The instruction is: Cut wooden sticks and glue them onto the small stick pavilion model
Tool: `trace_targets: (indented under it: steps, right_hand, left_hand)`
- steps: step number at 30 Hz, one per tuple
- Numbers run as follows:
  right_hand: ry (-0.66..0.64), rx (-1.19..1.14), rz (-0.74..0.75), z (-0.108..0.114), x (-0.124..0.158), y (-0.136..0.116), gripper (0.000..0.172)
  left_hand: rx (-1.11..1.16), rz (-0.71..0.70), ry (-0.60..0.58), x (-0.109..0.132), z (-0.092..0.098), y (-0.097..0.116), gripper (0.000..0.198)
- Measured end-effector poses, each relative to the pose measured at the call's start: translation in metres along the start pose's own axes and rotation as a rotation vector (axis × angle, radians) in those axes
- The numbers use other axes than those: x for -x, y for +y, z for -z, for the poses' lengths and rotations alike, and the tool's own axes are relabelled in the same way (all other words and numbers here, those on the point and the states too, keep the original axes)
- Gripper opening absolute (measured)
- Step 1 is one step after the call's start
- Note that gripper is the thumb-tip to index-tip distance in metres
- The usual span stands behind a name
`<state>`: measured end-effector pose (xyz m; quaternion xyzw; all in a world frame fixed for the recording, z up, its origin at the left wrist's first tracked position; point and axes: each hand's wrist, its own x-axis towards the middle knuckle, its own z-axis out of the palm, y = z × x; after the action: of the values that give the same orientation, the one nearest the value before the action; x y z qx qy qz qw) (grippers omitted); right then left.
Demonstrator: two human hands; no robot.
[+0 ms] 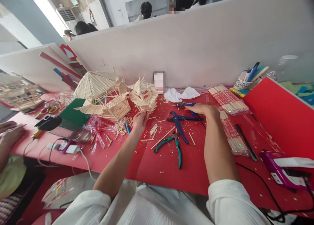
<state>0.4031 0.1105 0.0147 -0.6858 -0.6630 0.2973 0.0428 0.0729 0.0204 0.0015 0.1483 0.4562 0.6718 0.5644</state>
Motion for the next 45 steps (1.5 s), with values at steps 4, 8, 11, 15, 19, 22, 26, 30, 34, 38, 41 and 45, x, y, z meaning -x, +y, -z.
trace_targets:
  steps: [4, 8, 11, 15, 19, 22, 26, 30, 34, 38, 41, 45]
  right_hand:
    - [-0.094, 0.029, -0.139, 0.002, 0.001, 0.004, 0.078]
    - [-0.073, 0.019, -0.116, 0.000, -0.003, 0.012, 0.079]
    - [-0.072, 0.004, -0.113, -0.001, -0.007, 0.017, 0.082]
    - [-0.081, -0.005, -0.134, -0.002, -0.009, 0.019, 0.084]
    - [-0.088, -0.015, -0.120, -0.003, -0.010, 0.020, 0.080]
    - [-0.090, -0.024, -0.117, -0.003, -0.010, 0.021, 0.080]
    - [-0.062, -0.006, -0.117, -0.002, -0.008, 0.021, 0.079]
    - [-0.060, 0.006, -0.106, -0.001, -0.004, 0.016, 0.077]
    - [-0.076, -0.001, -0.145, 0.001, -0.002, 0.012, 0.077]
    - [-0.089, -0.012, -0.149, 0.001, -0.001, 0.011, 0.076]
    - [-0.085, 0.003, -0.144, 0.000, -0.001, 0.011, 0.079]
    - [-0.078, 0.033, -0.139, 0.000, -0.001, 0.012, 0.081]
  left_hand:
    - [0.036, -0.021, 0.043, 0.001, -0.006, -0.002, 0.012]
    - [0.029, -0.037, 0.065, 0.000, -0.010, -0.007, 0.012]
    - [0.036, -0.053, 0.084, -0.003, -0.012, -0.011, 0.012]
    - [0.064, -0.065, 0.110, -0.007, -0.014, -0.014, 0.013]
    - [0.076, -0.073, 0.114, -0.010, -0.016, -0.017, 0.014]
    - [0.085, -0.076, 0.108, -0.010, -0.016, -0.019, 0.014]
    - [0.092, -0.079, 0.080, -0.010, -0.015, -0.019, 0.015]
    - [0.057, -0.103, 0.054, -0.012, -0.012, -0.018, 0.013]
    - [0.056, -0.115, 0.043, -0.016, -0.010, -0.015, 0.013]
    - [0.041, -0.097, 0.038, -0.018, -0.008, -0.012, 0.013]
    - [0.024, -0.091, 0.029, -0.018, -0.008, -0.009, 0.014]
    - [0.008, -0.080, 0.018, -0.017, -0.007, -0.007, 0.013]
